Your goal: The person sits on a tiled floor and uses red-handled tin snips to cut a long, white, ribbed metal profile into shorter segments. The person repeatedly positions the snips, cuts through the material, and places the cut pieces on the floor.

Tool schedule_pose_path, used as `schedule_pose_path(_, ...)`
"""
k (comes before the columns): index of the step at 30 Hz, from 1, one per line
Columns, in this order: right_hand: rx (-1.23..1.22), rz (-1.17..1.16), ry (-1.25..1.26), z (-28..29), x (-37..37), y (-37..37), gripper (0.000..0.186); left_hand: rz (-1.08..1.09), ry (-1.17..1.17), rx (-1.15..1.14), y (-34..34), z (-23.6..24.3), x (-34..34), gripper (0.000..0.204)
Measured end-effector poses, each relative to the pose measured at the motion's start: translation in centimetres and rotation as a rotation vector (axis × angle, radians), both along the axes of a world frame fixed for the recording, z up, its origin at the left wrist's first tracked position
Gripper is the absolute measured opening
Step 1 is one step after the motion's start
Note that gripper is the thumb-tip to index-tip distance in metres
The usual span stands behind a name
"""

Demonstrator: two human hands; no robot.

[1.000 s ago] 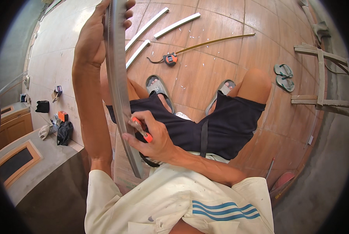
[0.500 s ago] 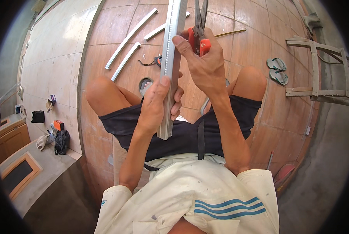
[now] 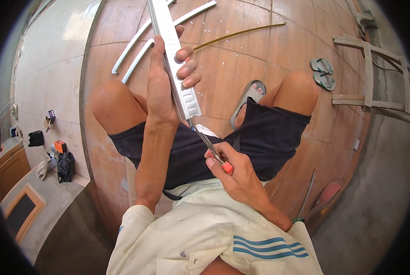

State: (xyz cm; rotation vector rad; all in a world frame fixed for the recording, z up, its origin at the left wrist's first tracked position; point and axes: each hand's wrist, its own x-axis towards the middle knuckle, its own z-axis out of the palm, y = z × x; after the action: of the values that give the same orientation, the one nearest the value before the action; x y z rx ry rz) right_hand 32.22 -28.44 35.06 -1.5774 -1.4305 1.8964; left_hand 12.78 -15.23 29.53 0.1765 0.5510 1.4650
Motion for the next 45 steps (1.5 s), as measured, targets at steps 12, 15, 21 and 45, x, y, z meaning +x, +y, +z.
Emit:
schedule_pose_path(12, 0.048, 0.085, -0.105, 0.9, -1.2, 1.7, 0.022, 0.031, 0.078, 0.040, -1.0, -0.1, -0.1, 0.068)
schedule_pose_path(15, 0.032, 0.076, -0.110, 0.8, -1.3, 1.5, 0.023, 0.038, 0.085, 0.047, -1.2, -0.1, -0.3, 0.069)
schedule_pose_path(21, 0.075, 0.080, -0.125, 0.5, -1.3, 1.1, 0.025, 0.068, 0.093, 0.054, -1.4, 0.4, -0.1, 0.063)
schedule_pose_path(45, -0.055, 0.082, -0.077, 0.1, -1.3, 1.2, 0.036, 0.058, 0.136, 0.095, -1.7, 0.8, -0.4, 0.074)
